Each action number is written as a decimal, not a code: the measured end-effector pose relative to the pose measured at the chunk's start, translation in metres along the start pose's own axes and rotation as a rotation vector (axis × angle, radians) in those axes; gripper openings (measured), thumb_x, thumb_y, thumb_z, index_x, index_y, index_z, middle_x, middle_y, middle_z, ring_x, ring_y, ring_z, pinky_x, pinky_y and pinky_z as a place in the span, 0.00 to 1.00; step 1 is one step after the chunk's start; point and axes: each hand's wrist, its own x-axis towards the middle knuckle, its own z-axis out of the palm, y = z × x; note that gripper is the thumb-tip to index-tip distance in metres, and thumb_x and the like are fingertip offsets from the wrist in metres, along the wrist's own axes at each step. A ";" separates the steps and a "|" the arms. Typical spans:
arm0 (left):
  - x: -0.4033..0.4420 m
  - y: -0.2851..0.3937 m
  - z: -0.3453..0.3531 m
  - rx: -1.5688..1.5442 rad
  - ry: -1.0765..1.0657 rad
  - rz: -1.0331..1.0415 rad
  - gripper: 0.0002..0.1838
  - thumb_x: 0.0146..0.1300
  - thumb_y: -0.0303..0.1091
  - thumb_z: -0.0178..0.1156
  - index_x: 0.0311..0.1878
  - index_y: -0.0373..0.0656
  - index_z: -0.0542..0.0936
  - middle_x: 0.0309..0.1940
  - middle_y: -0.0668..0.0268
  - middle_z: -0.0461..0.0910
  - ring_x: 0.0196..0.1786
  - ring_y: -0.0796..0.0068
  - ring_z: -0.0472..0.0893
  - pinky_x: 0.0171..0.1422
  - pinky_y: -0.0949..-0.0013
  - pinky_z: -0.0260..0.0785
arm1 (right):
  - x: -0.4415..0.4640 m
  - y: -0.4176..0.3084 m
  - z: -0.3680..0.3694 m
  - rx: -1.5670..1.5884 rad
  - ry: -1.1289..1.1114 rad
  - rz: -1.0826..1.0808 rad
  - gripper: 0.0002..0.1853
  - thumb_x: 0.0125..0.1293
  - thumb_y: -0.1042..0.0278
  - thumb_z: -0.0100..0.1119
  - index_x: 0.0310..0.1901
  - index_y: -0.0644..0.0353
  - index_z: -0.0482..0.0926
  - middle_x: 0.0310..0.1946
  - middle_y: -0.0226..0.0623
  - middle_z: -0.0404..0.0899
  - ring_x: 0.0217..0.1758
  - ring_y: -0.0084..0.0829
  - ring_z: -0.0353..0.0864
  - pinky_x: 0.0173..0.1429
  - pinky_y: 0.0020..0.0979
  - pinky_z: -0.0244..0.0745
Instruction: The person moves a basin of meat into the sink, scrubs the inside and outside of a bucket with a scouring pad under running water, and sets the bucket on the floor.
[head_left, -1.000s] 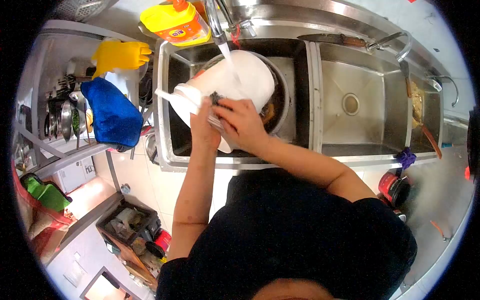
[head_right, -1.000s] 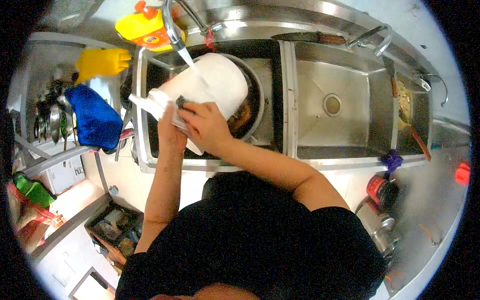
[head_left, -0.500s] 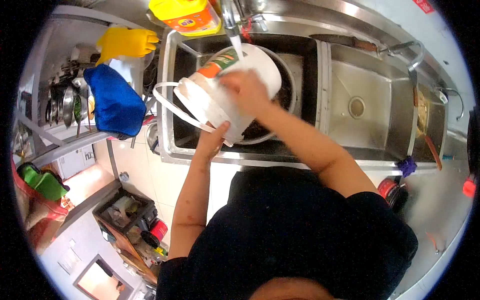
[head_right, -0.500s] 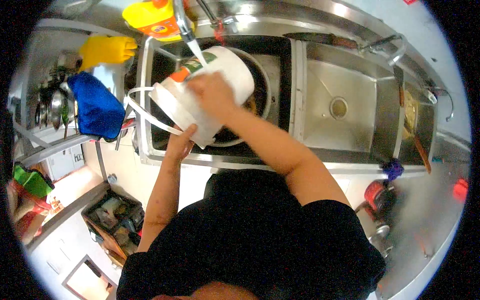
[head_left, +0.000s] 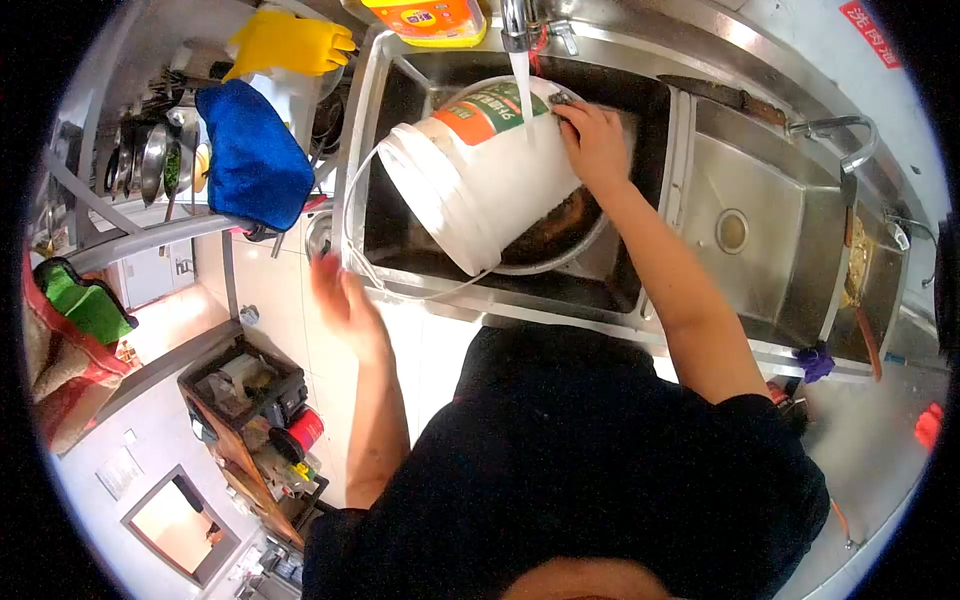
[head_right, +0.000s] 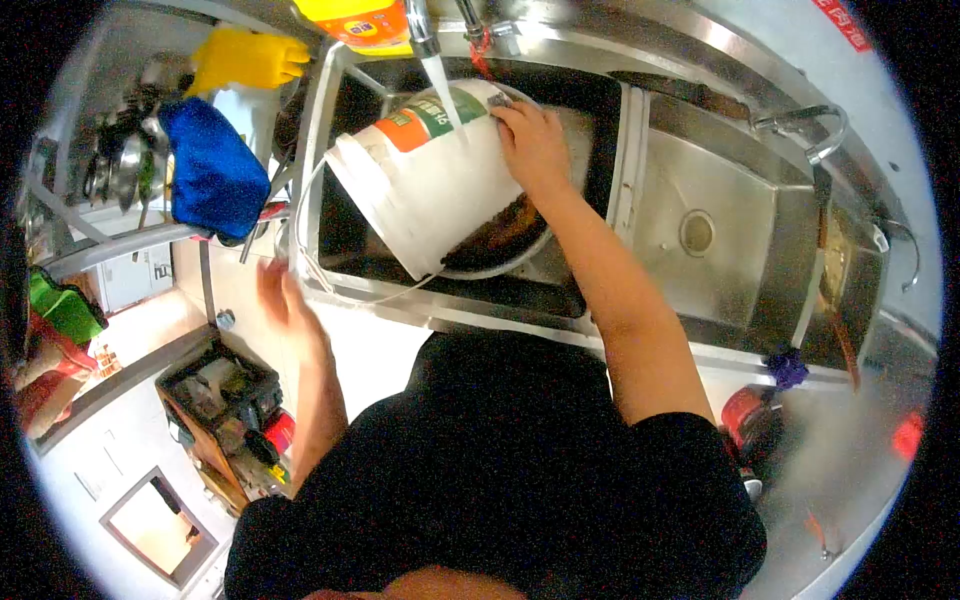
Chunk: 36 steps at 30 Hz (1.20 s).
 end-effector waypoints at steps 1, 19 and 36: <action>0.019 0.014 0.027 -0.280 -0.054 -0.346 0.32 0.67 0.39 0.56 0.68 0.34 0.57 0.61 0.52 0.68 0.61 0.63 0.71 0.64 0.61 0.63 | -0.001 0.000 -0.001 -0.002 -0.005 0.001 0.14 0.62 0.66 0.56 0.49 0.45 0.80 0.53 0.32 0.76 0.53 0.44 0.72 0.55 0.41 0.71; 0.079 0.005 0.167 -0.847 -0.460 -0.737 0.25 0.70 0.44 0.49 0.62 0.35 0.66 0.52 0.55 0.75 0.54 0.59 0.76 0.61 0.56 0.68 | -0.017 -0.109 0.004 0.544 0.043 -0.126 0.09 0.54 0.70 0.61 0.39 0.56 0.79 0.40 0.42 0.78 0.49 0.44 0.75 0.54 0.42 0.66; 0.048 -0.005 0.151 -0.716 -0.591 -0.748 0.27 0.70 0.48 0.48 0.62 0.35 0.66 0.54 0.52 0.74 0.54 0.56 0.76 0.58 0.52 0.70 | 0.020 -0.089 -0.003 0.166 -0.132 0.035 0.14 0.55 0.65 0.55 0.42 0.49 0.84 0.31 0.44 0.81 0.35 0.41 0.83 0.41 0.41 0.79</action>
